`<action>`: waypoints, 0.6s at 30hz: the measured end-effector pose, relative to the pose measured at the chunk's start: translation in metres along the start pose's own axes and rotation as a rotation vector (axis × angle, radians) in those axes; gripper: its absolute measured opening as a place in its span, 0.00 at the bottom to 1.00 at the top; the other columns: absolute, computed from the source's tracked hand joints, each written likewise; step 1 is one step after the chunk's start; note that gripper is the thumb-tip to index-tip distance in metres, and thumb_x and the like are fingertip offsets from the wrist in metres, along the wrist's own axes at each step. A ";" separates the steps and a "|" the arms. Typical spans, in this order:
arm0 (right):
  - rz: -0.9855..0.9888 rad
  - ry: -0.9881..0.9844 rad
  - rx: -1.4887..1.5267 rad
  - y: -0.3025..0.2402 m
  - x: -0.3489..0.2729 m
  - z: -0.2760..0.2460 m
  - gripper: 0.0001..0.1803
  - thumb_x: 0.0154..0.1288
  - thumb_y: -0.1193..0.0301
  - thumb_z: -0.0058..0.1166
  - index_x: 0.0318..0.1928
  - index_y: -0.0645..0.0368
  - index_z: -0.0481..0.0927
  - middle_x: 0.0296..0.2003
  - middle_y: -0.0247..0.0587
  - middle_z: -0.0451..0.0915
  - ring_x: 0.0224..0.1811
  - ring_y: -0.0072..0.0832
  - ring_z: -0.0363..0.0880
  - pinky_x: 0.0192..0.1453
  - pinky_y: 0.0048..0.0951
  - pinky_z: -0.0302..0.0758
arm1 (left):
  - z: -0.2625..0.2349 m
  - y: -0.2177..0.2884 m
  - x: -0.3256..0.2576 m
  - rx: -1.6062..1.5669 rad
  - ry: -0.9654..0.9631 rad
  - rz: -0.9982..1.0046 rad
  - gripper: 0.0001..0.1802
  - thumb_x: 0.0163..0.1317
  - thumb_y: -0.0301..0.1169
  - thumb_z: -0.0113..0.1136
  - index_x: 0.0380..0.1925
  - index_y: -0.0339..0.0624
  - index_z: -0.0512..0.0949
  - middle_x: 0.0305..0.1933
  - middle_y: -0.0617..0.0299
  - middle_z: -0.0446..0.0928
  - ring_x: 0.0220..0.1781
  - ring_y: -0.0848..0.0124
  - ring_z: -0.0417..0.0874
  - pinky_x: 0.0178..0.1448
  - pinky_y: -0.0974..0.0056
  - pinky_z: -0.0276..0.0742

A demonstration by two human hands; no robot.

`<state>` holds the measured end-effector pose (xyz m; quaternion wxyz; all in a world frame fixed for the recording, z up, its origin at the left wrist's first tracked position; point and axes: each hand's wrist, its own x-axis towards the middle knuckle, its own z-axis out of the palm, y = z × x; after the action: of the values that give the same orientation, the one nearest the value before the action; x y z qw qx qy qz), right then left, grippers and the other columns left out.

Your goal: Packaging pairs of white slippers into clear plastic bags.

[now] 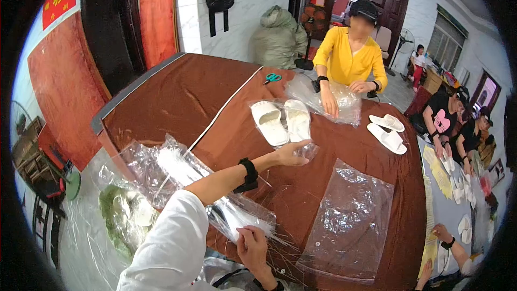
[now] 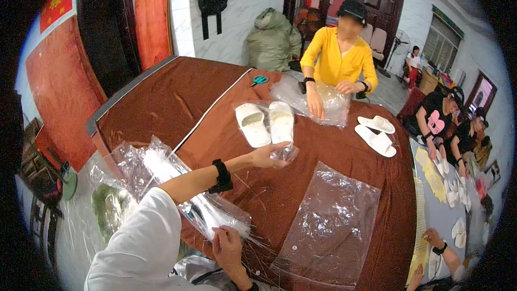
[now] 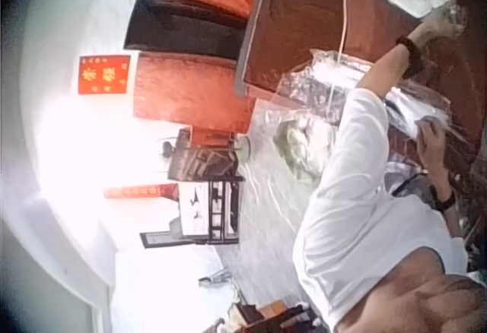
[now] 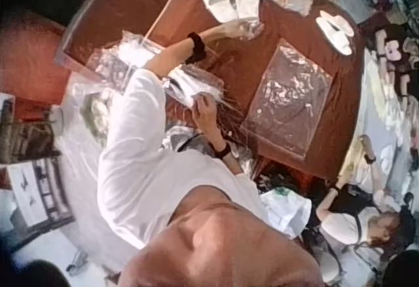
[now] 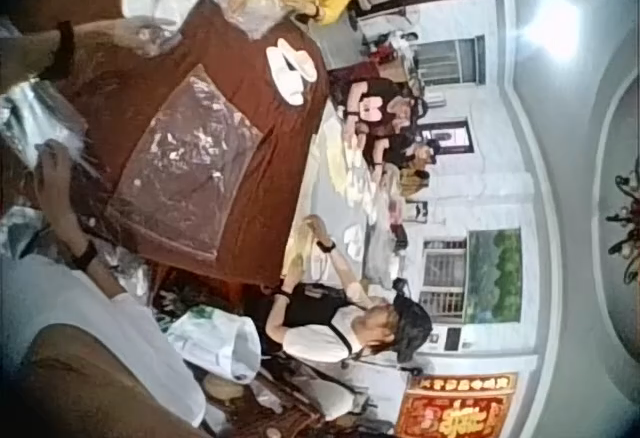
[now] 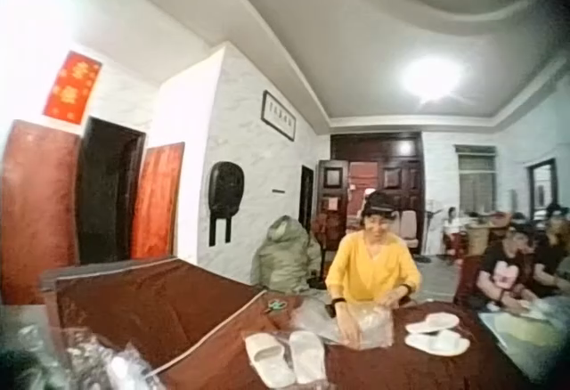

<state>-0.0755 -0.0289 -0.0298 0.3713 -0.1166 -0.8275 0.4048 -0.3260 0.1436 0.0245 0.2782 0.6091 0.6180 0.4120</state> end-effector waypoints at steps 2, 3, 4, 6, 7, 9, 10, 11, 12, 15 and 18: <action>-0.012 -0.016 0.001 -0.001 -0.001 0.003 0.12 0.58 0.80 0.58 0.43 0.57 0.83 0.41 0.47 0.78 0.45 0.46 0.77 0.49 0.41 0.75 | -0.003 0.017 -0.016 0.059 -0.052 0.070 0.36 0.63 0.36 0.65 0.70 0.43 0.64 0.54 0.51 0.80 0.53 0.64 0.81 0.57 0.60 0.77; -0.019 -0.010 -0.004 -0.003 -0.001 0.003 0.11 0.58 0.80 0.58 0.43 0.57 0.83 0.41 0.47 0.78 0.45 0.46 0.77 0.49 0.41 0.75 | -0.004 0.026 -0.028 0.121 -0.125 0.149 0.32 0.61 0.36 0.64 0.65 0.39 0.70 0.55 0.50 0.80 0.54 0.61 0.82 0.57 0.59 0.77; -0.031 -0.004 -0.004 -0.006 0.001 0.001 0.11 0.57 0.80 0.58 0.42 0.58 0.82 0.41 0.49 0.77 0.45 0.47 0.77 0.49 0.42 0.75 | -0.005 0.054 -0.050 0.133 -0.096 0.119 0.27 0.62 0.38 0.63 0.60 0.41 0.76 0.58 0.48 0.79 0.57 0.57 0.82 0.58 0.56 0.77; -0.046 -0.041 -0.016 -0.004 -0.001 0.001 0.10 0.58 0.79 0.57 0.42 0.58 0.82 0.41 0.50 0.77 0.45 0.48 0.77 0.50 0.43 0.74 | -0.023 0.129 -0.104 0.157 -0.163 -0.003 0.26 0.64 0.37 0.61 0.61 0.41 0.75 0.59 0.49 0.79 0.59 0.58 0.81 0.60 0.57 0.78; -0.058 -0.055 -0.040 -0.001 -0.002 0.002 0.10 0.59 0.79 0.56 0.42 0.59 0.82 0.41 0.51 0.77 0.46 0.49 0.77 0.51 0.44 0.74 | -0.033 0.161 -0.127 0.179 -0.251 -0.108 0.24 0.66 0.35 0.60 0.61 0.41 0.74 0.60 0.50 0.78 0.61 0.58 0.80 0.62 0.58 0.78; -0.067 -0.069 -0.088 0.003 -0.002 0.002 0.10 0.60 0.78 0.54 0.42 0.60 0.81 0.42 0.51 0.76 0.48 0.50 0.75 0.54 0.45 0.72 | -0.051 0.207 -0.179 0.139 -0.290 -0.121 0.22 0.67 0.35 0.59 0.59 0.40 0.76 0.57 0.50 0.80 0.57 0.58 0.83 0.58 0.58 0.80; -0.092 -0.082 -0.125 0.002 -0.002 0.000 0.10 0.61 0.77 0.53 0.43 0.60 0.81 0.42 0.51 0.76 0.49 0.50 0.74 0.55 0.45 0.71 | -0.060 0.224 -0.211 0.173 -0.227 -0.115 0.22 0.67 0.35 0.59 0.59 0.40 0.77 0.56 0.51 0.81 0.55 0.59 0.84 0.56 0.58 0.80; -0.115 -0.088 -0.170 0.002 0.001 -0.001 0.10 0.61 0.77 0.52 0.43 0.60 0.80 0.42 0.51 0.76 0.50 0.50 0.73 0.56 0.45 0.71 | -0.067 0.232 -0.239 0.206 -0.174 -0.102 0.21 0.67 0.34 0.59 0.58 0.41 0.77 0.55 0.52 0.81 0.53 0.60 0.85 0.55 0.58 0.81; -0.112 -0.091 -0.183 0.002 0.004 -0.001 0.10 0.61 0.76 0.53 0.44 0.59 0.80 0.44 0.50 0.75 0.50 0.50 0.74 0.55 0.46 0.71 | -0.072 0.229 -0.269 0.206 -0.066 -0.055 0.21 0.66 0.33 0.60 0.58 0.41 0.78 0.53 0.52 0.83 0.50 0.60 0.85 0.53 0.60 0.81; -0.094 -0.067 -0.155 0.003 0.003 0.001 0.09 0.62 0.77 0.53 0.44 0.61 0.80 0.44 0.50 0.74 0.49 0.48 0.74 0.54 0.45 0.71 | -0.096 0.252 -0.360 0.163 0.181 -0.307 0.19 0.66 0.32 0.61 0.57 0.42 0.79 0.53 0.53 0.83 0.51 0.65 0.85 0.53 0.62 0.80; -0.041 -0.053 -0.139 0.003 0.000 0.005 0.09 0.62 0.81 0.54 0.43 0.63 0.80 0.43 0.48 0.73 0.49 0.45 0.74 0.52 0.43 0.72 | -0.099 0.214 -0.458 0.214 0.552 -0.375 0.20 0.67 0.32 0.61 0.57 0.40 0.78 0.49 0.59 0.83 0.46 0.72 0.83 0.49 0.68 0.79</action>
<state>-0.0793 -0.0298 -0.0344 0.3486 -0.1145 -0.8652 0.3417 -0.2501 -0.3402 0.1840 0.1061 0.3762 0.8108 0.4356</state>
